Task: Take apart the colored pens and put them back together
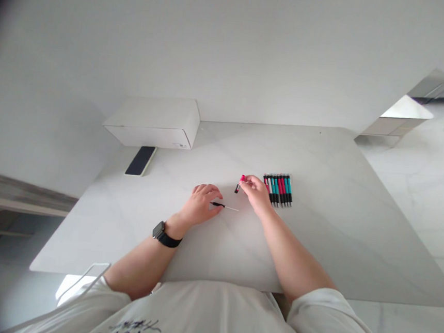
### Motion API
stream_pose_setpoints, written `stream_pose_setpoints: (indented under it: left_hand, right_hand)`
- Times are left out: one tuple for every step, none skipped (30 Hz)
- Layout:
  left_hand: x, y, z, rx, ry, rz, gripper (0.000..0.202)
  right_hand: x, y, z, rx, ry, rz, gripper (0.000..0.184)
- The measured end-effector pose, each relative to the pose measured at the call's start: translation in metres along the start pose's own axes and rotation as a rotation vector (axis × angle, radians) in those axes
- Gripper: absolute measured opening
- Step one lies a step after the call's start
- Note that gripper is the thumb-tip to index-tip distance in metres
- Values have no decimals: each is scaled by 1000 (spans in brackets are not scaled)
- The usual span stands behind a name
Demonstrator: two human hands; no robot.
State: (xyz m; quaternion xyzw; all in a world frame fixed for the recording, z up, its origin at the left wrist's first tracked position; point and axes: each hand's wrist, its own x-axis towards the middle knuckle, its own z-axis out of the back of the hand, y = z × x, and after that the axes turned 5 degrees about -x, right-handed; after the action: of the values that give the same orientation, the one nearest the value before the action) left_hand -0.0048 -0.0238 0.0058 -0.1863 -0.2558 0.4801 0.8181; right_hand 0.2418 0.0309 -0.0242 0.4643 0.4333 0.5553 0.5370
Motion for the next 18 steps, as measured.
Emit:
stream_pose_setpoints:
  left_hand:
    - [0,0,0,9,8,-4,29]
    - [-1,0,0,18,13,-5,25]
    - [-1,1,0,24,15,-6,21]
    - [-1,1,-1,27,17,-7,18]
    - [-1,2,-2,25,21,-10,15]
    - [-1,3,-2,18,25,-12,13]
    - [-1,3,-3,8,26,-12,13]
    - [0,4,-3,-5,22,-9,13]
    - [1,4,-3,-20,11,-2,13]
    - [2,4,-3,-34,-8,7,12]
    - [3,4,-2,-48,-34,17,11]
    - [4,5,0,-60,-64,27,9]
    - [6,5,1,-71,-99,37,7]
    - [7,6,3,-82,-136,47,6]
    - [8,7,5,-92,-173,58,5]
    - [9,9,7,-102,-205,67,5]
    - [10,11,9,-111,-231,76,5]
    - [10,12,10,-118,-248,84,6]
  right_hand:
    - [1,-2,0,15,-6,-13,38]
    - [2,-3,1,27,-15,-20,39]
    - [3,-5,1,36,-25,-21,39]
    - [3,-5,2,49,-30,-23,39]
    - [4,-6,2,65,-26,-27,39]
    - [5,-6,2,82,-22,-28,39]
    - [5,-6,2,99,-25,-25,38]
    - [5,-7,2,113,-32,-17,38]
    - [6,-6,2,120,-44,-6,38]
    - [6,-6,2,118,-63,11,38]
    - [5,-6,1,106,-81,31,37]
    - [5,-5,1,89,-94,49,37]
    - [4,-4,1,67,-96,64,36]
    - [3,-2,1,41,-84,75,35]
    - [2,-1,1,12,-66,87,35]
    - [1,1,1,-22,-45,100,34]
    - [-1,3,1,-62,-27,118,34]
    - [-2,4,1,-108,-16,143,33]
